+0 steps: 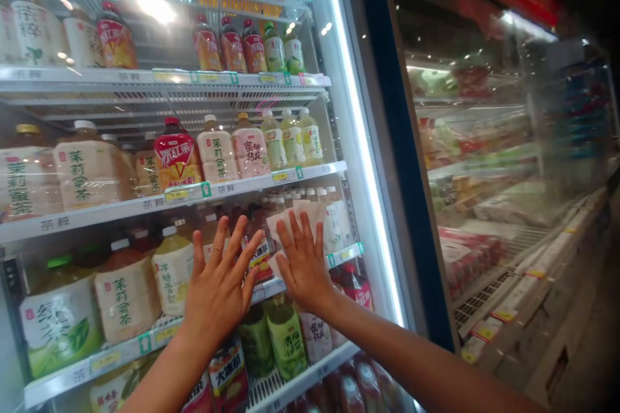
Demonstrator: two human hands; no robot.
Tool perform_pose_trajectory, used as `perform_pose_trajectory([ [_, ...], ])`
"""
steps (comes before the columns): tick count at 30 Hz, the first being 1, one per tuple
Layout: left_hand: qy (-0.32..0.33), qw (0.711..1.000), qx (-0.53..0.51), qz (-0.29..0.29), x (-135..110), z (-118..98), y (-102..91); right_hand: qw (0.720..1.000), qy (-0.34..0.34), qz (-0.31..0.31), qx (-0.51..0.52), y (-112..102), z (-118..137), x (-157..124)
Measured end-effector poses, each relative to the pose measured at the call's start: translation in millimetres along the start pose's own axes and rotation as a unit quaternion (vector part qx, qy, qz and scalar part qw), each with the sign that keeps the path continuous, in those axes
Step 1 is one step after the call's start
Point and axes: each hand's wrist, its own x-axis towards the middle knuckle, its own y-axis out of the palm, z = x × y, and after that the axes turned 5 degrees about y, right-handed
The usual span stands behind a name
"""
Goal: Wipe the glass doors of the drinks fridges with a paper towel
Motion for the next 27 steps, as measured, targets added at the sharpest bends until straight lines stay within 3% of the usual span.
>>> perform_pose_trajectory([
  [6,-0.027,0.999,0.027,-0.007,-13,45,-26.7,0.999,0.01,-0.039,-0.013,2,33,82],
  [8,-0.034,0.999,0.031,-0.002,-24,60,-36.3,0.999,-0.012,-0.034,-0.005,4,52,84],
  [11,-0.041,0.999,0.028,0.011,-44,81,-49.3,0.994,-0.109,0.008,-0.002,7,80,82],
  [13,-0.053,0.998,0.024,0.017,-55,94,-58.0,0.991,-0.134,0.013,-0.012,8,95,98],
  [17,-0.081,0.996,0.024,0.007,-72,114,-77.3,0.997,-0.06,-0.036,-0.018,12,125,138],
  [19,-0.09,0.996,0.026,0.001,-83,121,-86.1,0.996,-0.083,-0.031,-0.017,16,143,132],
  [23,-0.099,0.995,0.024,0.008,-109,136,-97.1,0.972,-0.234,0.025,-0.028,22,182,108],
  [25,-0.106,0.994,0.026,0.016,-119,143,-100.5,0.973,-0.227,0.023,-0.035,22,200,115],
  [27,-0.113,0.993,0.028,0.019,-126,150,-104.2,0.984,-0.173,0.007,-0.036,23,215,126],
])
